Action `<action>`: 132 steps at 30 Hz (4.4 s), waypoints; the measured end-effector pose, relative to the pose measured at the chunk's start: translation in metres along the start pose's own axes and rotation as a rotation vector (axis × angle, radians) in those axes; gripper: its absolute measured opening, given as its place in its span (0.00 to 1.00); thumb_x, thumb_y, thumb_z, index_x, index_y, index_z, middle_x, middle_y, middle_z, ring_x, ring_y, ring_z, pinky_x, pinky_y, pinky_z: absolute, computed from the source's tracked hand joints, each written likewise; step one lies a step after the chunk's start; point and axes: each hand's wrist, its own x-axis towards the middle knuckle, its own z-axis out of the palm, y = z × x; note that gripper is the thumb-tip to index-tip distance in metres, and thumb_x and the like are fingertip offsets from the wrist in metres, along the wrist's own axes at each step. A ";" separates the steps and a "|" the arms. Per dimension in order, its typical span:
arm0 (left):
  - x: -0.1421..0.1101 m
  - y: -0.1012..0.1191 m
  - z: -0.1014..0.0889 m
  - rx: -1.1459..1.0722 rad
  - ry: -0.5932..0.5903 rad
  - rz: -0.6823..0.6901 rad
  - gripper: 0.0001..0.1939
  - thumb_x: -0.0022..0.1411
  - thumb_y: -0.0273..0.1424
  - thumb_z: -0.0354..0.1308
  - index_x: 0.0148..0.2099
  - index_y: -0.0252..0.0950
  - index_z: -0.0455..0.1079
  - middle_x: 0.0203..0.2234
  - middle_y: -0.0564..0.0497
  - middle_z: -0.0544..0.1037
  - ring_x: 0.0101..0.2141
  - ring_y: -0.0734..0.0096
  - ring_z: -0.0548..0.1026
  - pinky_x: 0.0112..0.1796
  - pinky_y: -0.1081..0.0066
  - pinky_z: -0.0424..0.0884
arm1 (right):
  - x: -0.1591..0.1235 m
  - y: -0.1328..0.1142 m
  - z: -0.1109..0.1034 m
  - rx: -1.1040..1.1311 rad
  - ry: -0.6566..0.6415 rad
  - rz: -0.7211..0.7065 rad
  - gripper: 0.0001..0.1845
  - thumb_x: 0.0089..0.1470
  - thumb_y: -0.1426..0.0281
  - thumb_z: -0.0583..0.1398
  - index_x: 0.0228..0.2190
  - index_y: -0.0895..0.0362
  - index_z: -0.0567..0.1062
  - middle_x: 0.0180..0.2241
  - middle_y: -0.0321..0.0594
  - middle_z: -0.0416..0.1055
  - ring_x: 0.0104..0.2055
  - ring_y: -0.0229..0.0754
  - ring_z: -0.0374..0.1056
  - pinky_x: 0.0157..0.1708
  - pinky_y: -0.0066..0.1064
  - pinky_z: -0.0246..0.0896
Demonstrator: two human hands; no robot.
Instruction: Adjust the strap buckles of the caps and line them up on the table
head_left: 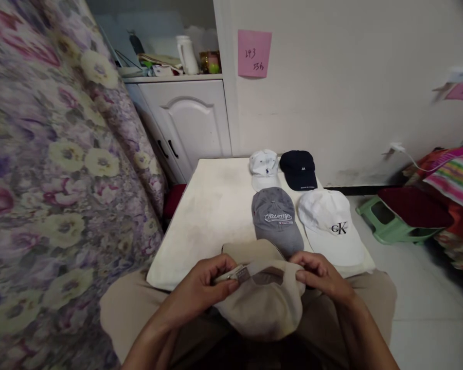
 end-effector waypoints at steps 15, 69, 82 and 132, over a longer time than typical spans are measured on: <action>0.019 0.016 0.017 -0.133 -0.038 0.003 0.12 0.53 0.38 0.64 0.33 0.36 0.69 0.25 0.55 0.67 0.27 0.72 0.60 0.29 0.73 0.55 | 0.034 -0.070 0.051 -0.518 -0.045 -0.482 0.17 0.61 0.70 0.62 0.52 0.49 0.74 0.40 0.40 0.75 0.43 0.43 0.72 0.42 0.35 0.69; 0.028 -0.001 0.012 -0.167 0.066 0.022 0.11 0.59 0.38 0.63 0.34 0.35 0.69 0.26 0.55 0.70 0.26 0.74 0.64 0.28 0.74 0.57 | 0.076 -0.080 0.039 -0.590 -0.270 -0.354 0.10 0.51 0.82 0.62 0.33 0.55 0.70 0.36 0.35 0.66 0.35 0.36 0.65 0.35 0.28 0.63; 0.028 -0.007 0.004 -0.337 0.108 -0.021 0.12 0.60 0.37 0.64 0.35 0.34 0.70 0.25 0.57 0.68 0.24 0.78 0.62 0.25 0.77 0.56 | 0.075 -0.072 0.046 -0.782 -0.193 -0.563 0.06 0.64 0.73 0.57 0.40 0.56 0.75 0.41 0.43 0.74 0.41 0.41 0.72 0.40 0.34 0.70; 0.034 -0.011 0.002 -0.459 0.163 -0.027 0.14 0.57 0.37 0.65 0.31 0.33 0.66 0.20 0.57 0.67 0.20 0.80 0.61 0.22 0.79 0.54 | 0.077 -0.040 0.063 -1.011 0.053 -0.835 0.11 0.62 0.77 0.53 0.43 0.57 0.72 0.37 0.45 0.76 0.39 0.45 0.73 0.35 0.35 0.75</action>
